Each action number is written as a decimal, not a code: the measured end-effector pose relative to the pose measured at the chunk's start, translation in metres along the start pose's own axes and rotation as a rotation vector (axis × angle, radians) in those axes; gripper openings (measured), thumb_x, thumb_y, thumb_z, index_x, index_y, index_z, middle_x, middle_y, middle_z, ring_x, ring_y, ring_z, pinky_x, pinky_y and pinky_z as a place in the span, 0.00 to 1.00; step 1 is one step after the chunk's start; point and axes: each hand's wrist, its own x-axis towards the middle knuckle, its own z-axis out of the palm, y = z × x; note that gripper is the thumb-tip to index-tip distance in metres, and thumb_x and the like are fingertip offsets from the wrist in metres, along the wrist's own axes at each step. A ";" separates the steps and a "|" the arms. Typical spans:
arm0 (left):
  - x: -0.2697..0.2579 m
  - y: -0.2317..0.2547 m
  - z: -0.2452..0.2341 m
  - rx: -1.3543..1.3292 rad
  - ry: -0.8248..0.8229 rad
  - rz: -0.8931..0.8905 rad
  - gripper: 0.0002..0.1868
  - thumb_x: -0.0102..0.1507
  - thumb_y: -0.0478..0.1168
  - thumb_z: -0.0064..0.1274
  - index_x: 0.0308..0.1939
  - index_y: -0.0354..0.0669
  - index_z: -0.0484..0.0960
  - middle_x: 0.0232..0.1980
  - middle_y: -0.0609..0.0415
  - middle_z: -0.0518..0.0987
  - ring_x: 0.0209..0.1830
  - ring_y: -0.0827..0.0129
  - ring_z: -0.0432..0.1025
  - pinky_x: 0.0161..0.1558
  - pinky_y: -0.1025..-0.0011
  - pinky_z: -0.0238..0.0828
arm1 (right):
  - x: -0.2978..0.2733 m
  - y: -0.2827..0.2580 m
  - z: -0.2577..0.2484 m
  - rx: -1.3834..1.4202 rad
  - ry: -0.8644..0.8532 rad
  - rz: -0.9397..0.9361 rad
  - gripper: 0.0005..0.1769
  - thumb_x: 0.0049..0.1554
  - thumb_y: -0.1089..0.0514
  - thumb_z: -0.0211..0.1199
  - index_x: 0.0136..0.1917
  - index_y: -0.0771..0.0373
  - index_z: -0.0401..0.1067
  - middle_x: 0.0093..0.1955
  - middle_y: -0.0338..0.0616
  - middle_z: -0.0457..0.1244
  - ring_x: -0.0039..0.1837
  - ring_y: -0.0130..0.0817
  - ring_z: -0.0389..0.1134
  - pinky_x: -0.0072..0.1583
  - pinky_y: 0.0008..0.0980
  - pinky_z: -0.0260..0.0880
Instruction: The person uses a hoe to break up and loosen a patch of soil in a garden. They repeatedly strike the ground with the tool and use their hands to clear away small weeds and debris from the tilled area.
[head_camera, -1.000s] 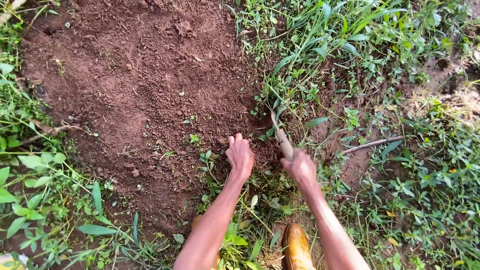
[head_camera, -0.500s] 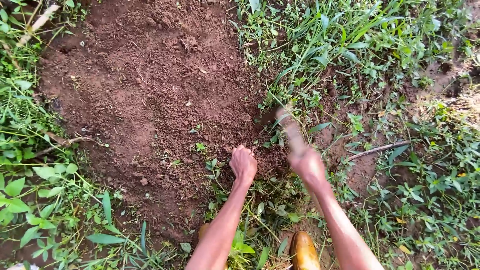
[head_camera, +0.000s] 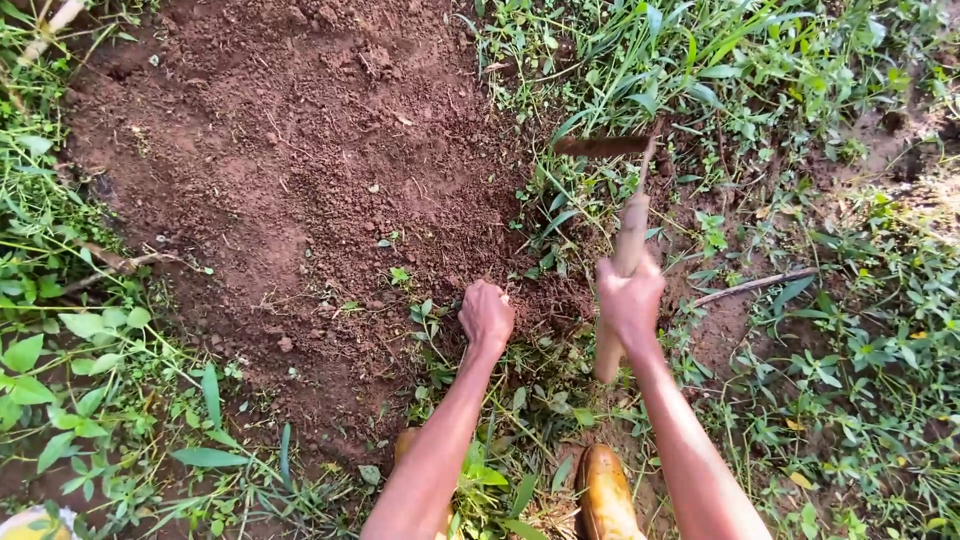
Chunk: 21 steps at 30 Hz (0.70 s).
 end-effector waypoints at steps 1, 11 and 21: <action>-0.006 0.003 -0.005 -0.002 0.002 -0.002 0.05 0.60 0.29 0.57 0.31 0.40 0.86 0.45 0.48 0.81 0.47 0.60 0.76 0.49 0.59 0.79 | -0.011 -0.001 -0.002 -0.001 -0.002 -0.003 0.04 0.57 0.63 0.57 0.47 0.64 0.70 0.34 0.51 0.63 0.33 0.38 0.64 0.36 0.32 0.66; -0.031 0.057 -0.069 -0.031 0.166 0.099 0.18 0.62 0.35 0.50 0.56 0.42 0.82 0.55 0.46 0.78 0.57 0.60 0.69 0.62 0.55 0.58 | -0.003 0.053 -0.024 -0.860 -0.574 0.151 0.14 0.59 0.48 0.62 0.54 0.57 0.73 0.40 0.46 0.71 0.43 0.39 0.75 0.46 0.43 0.79; 0.001 -0.007 0.051 0.064 -0.478 0.213 0.23 0.64 0.35 0.41 0.62 0.35 0.78 0.63 0.40 0.76 0.69 0.48 0.67 0.68 0.52 0.63 | 0.027 0.044 -0.073 -0.772 -0.415 0.217 0.22 0.56 0.52 0.66 0.61 0.62 0.75 0.47 0.63 0.70 0.51 0.56 0.74 0.55 0.56 0.75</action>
